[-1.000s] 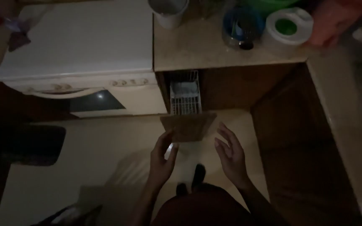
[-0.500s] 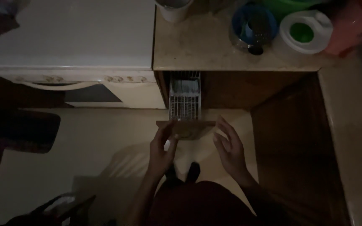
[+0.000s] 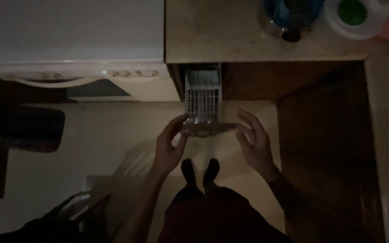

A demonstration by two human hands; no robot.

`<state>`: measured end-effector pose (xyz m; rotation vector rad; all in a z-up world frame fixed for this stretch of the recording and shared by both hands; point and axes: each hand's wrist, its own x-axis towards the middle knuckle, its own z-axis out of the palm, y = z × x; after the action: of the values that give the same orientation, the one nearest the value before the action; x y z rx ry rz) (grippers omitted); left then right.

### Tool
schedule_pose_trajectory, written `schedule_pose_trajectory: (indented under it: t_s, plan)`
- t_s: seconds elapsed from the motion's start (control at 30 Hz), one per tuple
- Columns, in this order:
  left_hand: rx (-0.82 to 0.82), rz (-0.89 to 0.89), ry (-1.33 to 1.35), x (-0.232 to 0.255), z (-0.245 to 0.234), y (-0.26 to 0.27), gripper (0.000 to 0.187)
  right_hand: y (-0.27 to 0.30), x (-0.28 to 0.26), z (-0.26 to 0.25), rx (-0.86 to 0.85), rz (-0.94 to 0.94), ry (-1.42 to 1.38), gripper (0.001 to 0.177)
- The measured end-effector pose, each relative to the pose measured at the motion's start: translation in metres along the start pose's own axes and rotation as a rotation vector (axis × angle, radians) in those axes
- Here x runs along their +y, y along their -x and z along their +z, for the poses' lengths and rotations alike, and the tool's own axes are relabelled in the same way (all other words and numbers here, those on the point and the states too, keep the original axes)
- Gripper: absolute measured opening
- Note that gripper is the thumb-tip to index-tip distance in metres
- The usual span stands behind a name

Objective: Carrying drinking glasses from a kitchen drawer to set them on a dining table.

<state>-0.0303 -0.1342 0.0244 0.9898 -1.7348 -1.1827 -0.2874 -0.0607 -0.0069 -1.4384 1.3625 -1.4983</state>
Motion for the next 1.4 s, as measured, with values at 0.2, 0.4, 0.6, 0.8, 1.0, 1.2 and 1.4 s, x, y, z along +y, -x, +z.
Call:
schedule_pose_trajectory:
  t_s: [0.2, 0.4, 0.6, 0.8, 1.0, 1.2, 1.4]
  plan:
    - [-0.025, 0.051, -0.112, -0.026, -0.021, -0.029, 0.041, -0.046, 0.031, 0.006, -0.091, 0.035, 0.165, 0.048]
    - [-0.114, 0.078, -0.060, -0.097, -0.034, -0.061, 0.039, -0.093, 0.089, 0.022, -0.248, 0.032, 0.276, 0.052]
    - [-0.142, -0.031, -0.150, -0.153, -0.053, -0.108, 0.037, -0.137, 0.163, 0.039, -0.467, 0.056, 0.312, 0.044]
    - [-0.249, -0.137, -0.211, -0.237, -0.053, -0.143, 0.038, -0.173, 0.213, 0.063, -0.676, 0.261, 0.292, 0.041]
    - [-0.368, -0.143, -0.262, -0.328, -0.034, -0.163, 0.034, -0.193, 0.304, 0.091, -0.814, 0.004, 0.475, 0.035]
    - [-0.486, -0.370, -0.375, -0.353, -0.001, -0.175, 0.041, -0.201, 0.341, 0.115, -0.917, 0.235, 0.481, 0.023]
    - [-0.488, -0.238, -0.295, -0.437, 0.021, -0.177, 0.041, -0.200, 0.398, 0.121, -0.899, 0.513, 0.290, 0.037]
